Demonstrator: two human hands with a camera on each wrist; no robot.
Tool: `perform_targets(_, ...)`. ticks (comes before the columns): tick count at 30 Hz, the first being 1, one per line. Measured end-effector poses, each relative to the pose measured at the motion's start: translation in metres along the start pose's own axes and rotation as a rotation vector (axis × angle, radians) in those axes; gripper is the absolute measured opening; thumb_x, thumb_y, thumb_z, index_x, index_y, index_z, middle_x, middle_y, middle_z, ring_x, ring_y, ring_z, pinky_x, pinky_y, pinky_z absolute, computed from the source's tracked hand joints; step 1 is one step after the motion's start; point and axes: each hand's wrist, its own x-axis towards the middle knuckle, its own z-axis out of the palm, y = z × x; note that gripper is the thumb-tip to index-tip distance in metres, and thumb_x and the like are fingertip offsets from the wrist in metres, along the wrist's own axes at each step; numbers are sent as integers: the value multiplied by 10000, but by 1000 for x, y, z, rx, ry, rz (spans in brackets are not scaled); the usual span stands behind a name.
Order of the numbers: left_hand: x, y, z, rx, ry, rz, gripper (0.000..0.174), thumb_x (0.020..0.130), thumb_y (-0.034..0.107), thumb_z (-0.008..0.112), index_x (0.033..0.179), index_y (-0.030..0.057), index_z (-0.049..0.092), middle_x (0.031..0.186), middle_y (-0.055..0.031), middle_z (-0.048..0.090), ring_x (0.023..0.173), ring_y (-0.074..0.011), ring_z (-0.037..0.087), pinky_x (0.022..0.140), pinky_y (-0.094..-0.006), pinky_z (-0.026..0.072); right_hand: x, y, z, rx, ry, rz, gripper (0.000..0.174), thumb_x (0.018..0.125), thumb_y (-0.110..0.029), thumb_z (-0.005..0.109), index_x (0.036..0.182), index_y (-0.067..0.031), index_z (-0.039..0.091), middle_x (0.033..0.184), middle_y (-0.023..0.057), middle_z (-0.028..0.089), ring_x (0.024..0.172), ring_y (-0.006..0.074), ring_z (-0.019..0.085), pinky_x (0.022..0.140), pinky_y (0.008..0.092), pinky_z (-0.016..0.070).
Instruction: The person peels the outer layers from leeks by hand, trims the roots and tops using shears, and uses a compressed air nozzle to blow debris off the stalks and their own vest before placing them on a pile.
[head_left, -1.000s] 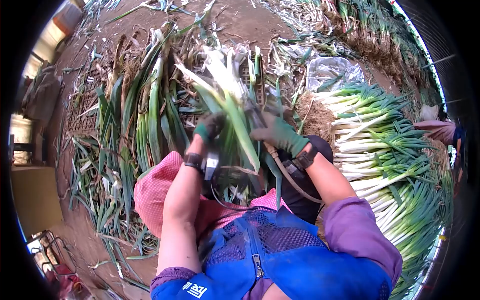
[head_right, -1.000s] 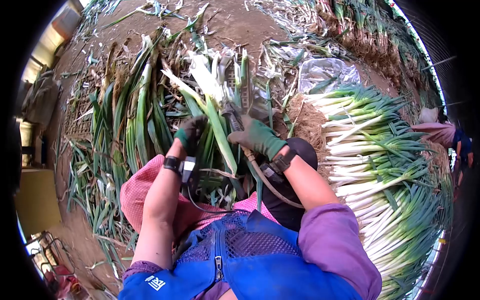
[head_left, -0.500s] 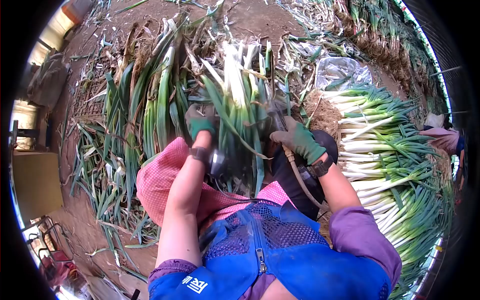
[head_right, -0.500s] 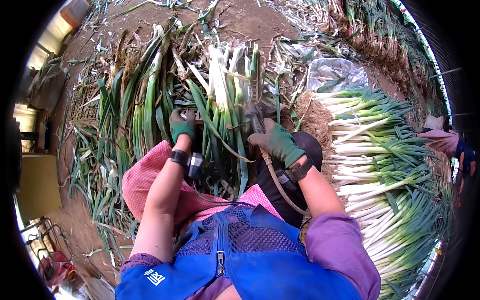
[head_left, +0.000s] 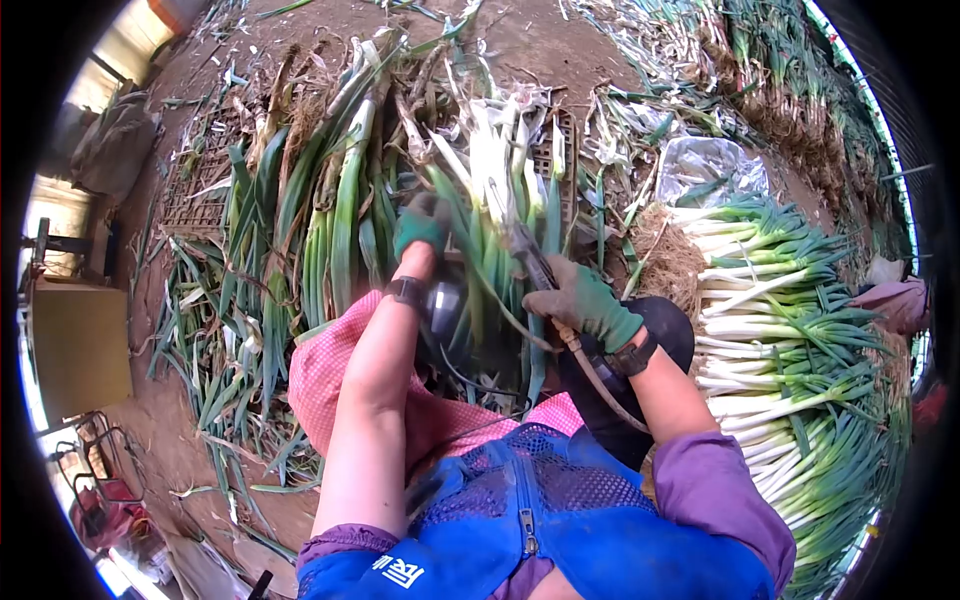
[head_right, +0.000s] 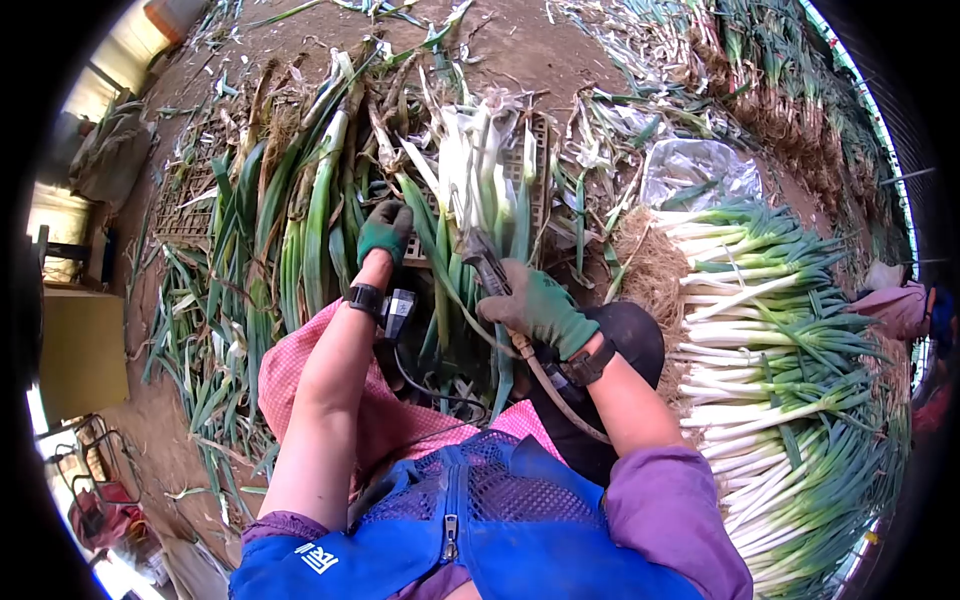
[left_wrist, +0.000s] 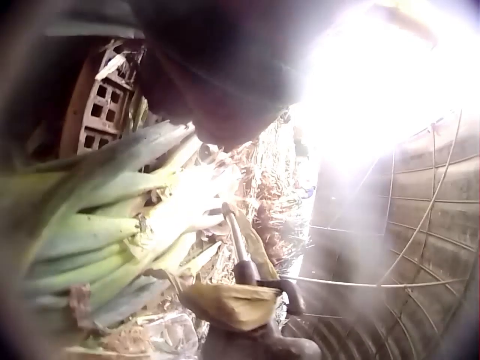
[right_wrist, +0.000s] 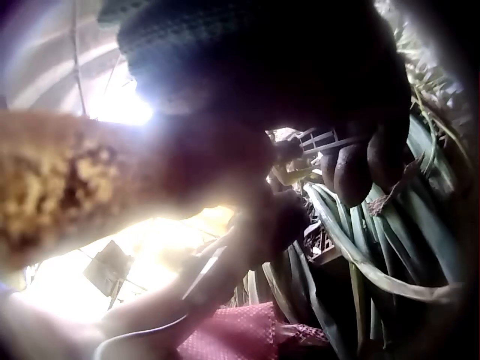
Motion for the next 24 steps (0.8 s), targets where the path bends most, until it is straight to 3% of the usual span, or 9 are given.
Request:
perform_targets(1, 9, -9, -1, -52, 49, -30, 475, 867, 362, 637, 1200, 25, 656, 1018, -196, 723, 907, -269, 709, 826, -387, 548, 6, 10, 5, 104, 10, -68, 540, 759, -363, 734, 1132, 5, 604, 975, 223, 664, 908, 347, 653, 824, 410, 510)
perform_targets(4, 38, -14, 5, 271, 135, -130, 399, 850, 322, 721, 1082, 8, 641, 885, -73, 684, 771, -185, 621, 716, -341, 515, 32, 36, 15, 185, 116, -28, 560, 759, -393, 745, 1101, 25, 593, 939, 233, 651, 873, 357, 646, 781, 413, 510)
perform_targets(6, 61, -42, 27, 195, 130, -76, 529, 821, 343, 741, 1199, 2, 600, 1044, -142, 692, 881, -257, 652, 795, -402, 530, 37, 27, 8, 133, 142, -47, 591, 761, -447, 742, 1060, 35, 577, 893, 238, 636, 834, 364, 641, 744, 430, 506)
perform_targets(8, 69, -17, 33, 77, -113, -257, 542, 809, 336, 747, 1211, 3, 603, 1100, -159, 686, 950, -264, 653, 826, -400, 529, 42, 21, 3, 104, 170, -80, 594, 763, -462, 737, 1046, 34, 573, 878, 239, 633, 823, 364, 640, 741, 439, 504)
perform_targets(11, 116, -94, 62, 51, -152, -255, 351, 861, 176, 672, 1182, 45, 615, 979, -137, 705, 825, -250, 670, 698, -396, 545, 42, 16, 4, 172, 150, -31, 546, 758, -430, 725, 1038, 17, 584, 903, 225, 649, 846, 369, 643, 766, 434, 506)
perform_targets(14, 75, -52, 33, -343, -96, -251, 334, 812, 161, 724, 1102, 28, 627, 918, -113, 688, 792, -238, 670, 689, -361, 560, 39, 11, 3, 175, 119, -14, 557, 757, -407, 733, 1083, 16, 577, 946, 221, 651, 881, 334, 644, 792, 420, 510)
perform_targets(16, 92, -82, 12, -540, -195, -196, 238, 839, 99, 694, 1064, 54, 633, 855, -80, 674, 744, -219, 657, 657, -327, 556, 44, 22, 7, 118, 127, 4, 574, 771, -374, 748, 1161, 11, 575, 960, 182, 648, 876, 273, 621, 787, 387, 501)
perform_targets(18, 90, -73, -6, -324, -247, -185, 86, 881, 67, 652, 966, 77, 645, 833, -75, 680, 746, -222, 669, 634, -329, 558, 42, 21, 7, 115, 84, 41, 628, 757, -435, 718, 1132, 46, 569, 984, 238, 648, 923, 330, 642, 821, 417, 501)
perform_targets(24, 36, 20, -40, -601, -238, -278, 65, 905, 110, 653, 957, 77, 632, 861, -44, 668, 742, -184, 665, 674, -304, 563, 32, 5, 3, 17, 117, 105, 649, 724, -497, 700, 1080, 32, 583, 1043, 299, 649, 999, 424, 642, 862, 460, 499)
